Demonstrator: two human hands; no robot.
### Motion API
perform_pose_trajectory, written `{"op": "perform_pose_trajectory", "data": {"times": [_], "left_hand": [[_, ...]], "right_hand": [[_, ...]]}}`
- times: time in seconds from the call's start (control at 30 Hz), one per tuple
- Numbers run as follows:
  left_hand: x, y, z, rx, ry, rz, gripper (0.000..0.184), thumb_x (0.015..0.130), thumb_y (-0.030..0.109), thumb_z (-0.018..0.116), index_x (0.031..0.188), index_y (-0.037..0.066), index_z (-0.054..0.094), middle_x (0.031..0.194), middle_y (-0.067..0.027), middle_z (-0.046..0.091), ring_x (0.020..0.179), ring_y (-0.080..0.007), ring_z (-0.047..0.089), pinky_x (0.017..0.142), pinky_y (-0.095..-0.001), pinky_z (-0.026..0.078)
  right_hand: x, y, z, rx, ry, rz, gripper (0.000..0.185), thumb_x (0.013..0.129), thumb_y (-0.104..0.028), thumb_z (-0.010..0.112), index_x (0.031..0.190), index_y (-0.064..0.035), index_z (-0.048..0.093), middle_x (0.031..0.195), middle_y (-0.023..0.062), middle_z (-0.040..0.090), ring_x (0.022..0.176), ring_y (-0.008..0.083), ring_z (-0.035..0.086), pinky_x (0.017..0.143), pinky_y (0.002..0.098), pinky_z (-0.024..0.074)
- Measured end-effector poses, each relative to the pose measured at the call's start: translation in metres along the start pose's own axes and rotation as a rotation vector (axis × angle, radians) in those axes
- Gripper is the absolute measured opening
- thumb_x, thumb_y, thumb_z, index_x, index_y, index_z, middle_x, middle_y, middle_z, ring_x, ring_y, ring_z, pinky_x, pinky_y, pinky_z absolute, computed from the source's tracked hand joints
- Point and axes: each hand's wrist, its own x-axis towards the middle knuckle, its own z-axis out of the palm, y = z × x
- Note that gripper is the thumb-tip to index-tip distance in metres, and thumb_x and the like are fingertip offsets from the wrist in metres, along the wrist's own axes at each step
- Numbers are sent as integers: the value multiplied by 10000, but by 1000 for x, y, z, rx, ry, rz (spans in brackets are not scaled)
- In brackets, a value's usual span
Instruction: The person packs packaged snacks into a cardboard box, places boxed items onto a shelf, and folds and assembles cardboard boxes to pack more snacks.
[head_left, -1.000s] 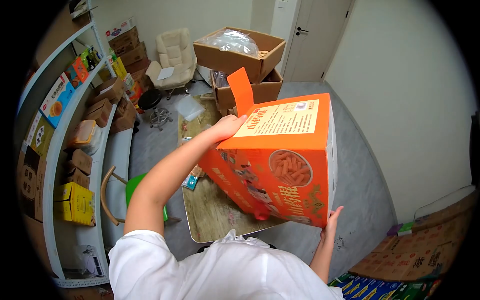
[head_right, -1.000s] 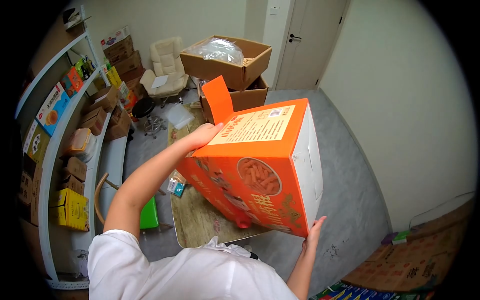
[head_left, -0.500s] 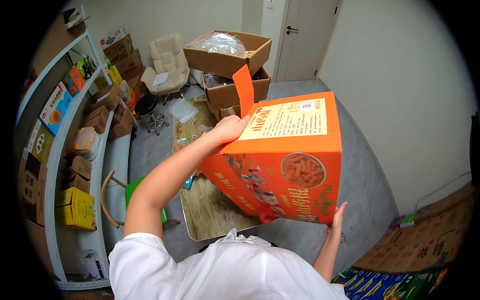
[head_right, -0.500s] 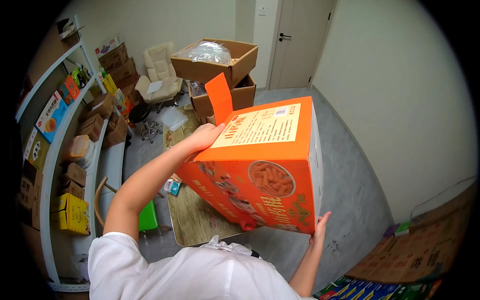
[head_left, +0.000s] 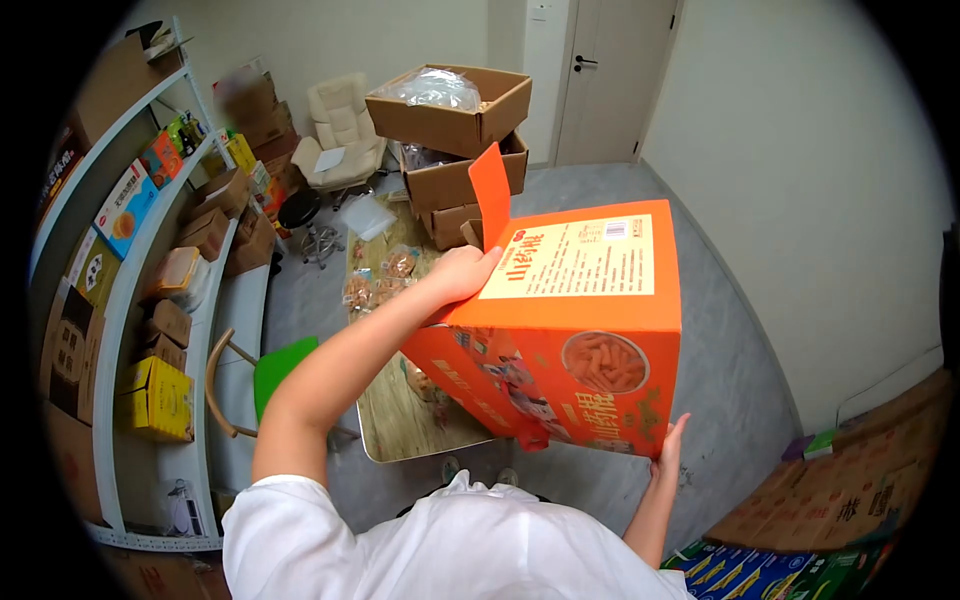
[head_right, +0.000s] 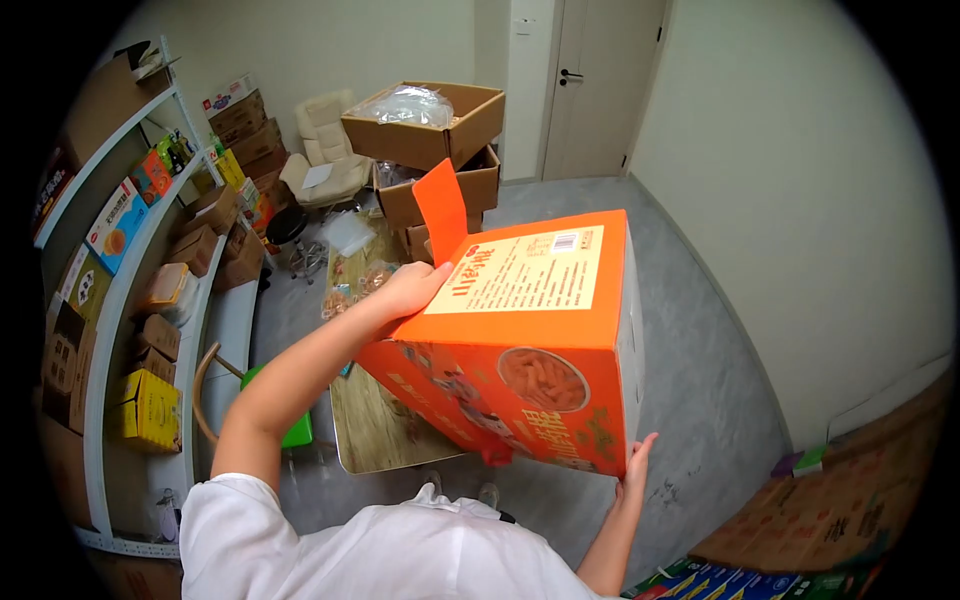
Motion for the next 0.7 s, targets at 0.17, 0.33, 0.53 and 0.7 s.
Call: {"op": "perform_pose_trajectory", "data": {"times": [0.17, 0.33, 0.53, 0.7], "left_hand": [[-10, 22, 22, 18, -10, 47, 645, 938, 481, 330, 946, -75, 656, 1040, -266, 625, 1007, -399, 586, 880, -447, 437], [-19, 49, 33, 6, -18, 145, 646, 936, 481, 336, 917, -77, 660, 1017, -255, 636, 995, -397, 591, 874, -450, 439], [-41, 66, 45, 68, 94, 293, 655, 927, 506, 359, 861, -68, 668, 891, -254, 651, 889, -392, 619, 798, -451, 462], [-81, 65, 35, 6, 32, 406, 627, 915, 507, 408, 815, -54, 668, 859, -237, 656, 833, -375, 621, 754, -448, 460]], "right_hand": [[-17, 1, -18, 7, 97, 23, 820, 870, -741, 242, 1021, -21, 604, 963, 69, 639, 903, 184, 581, 832, 349, 462], [-87, -25, 19, 148, 278, -64, 756, 894, -711, 236, 855, -46, 592, 802, 45, 621, 776, 152, 572, 725, 305, 458], [-127, 9, 14, 221, 217, -140, 828, 899, -701, 215, 1371, -42, 385, 1370, 99, 454, 1239, 257, 453, 1008, 402, 380], [-152, 54, 7, 279, 199, -157, 689, 952, -568, 305, 1457, -102, 246, 1449, 91, 349, 1279, 266, 406, 997, 442, 412]]}}
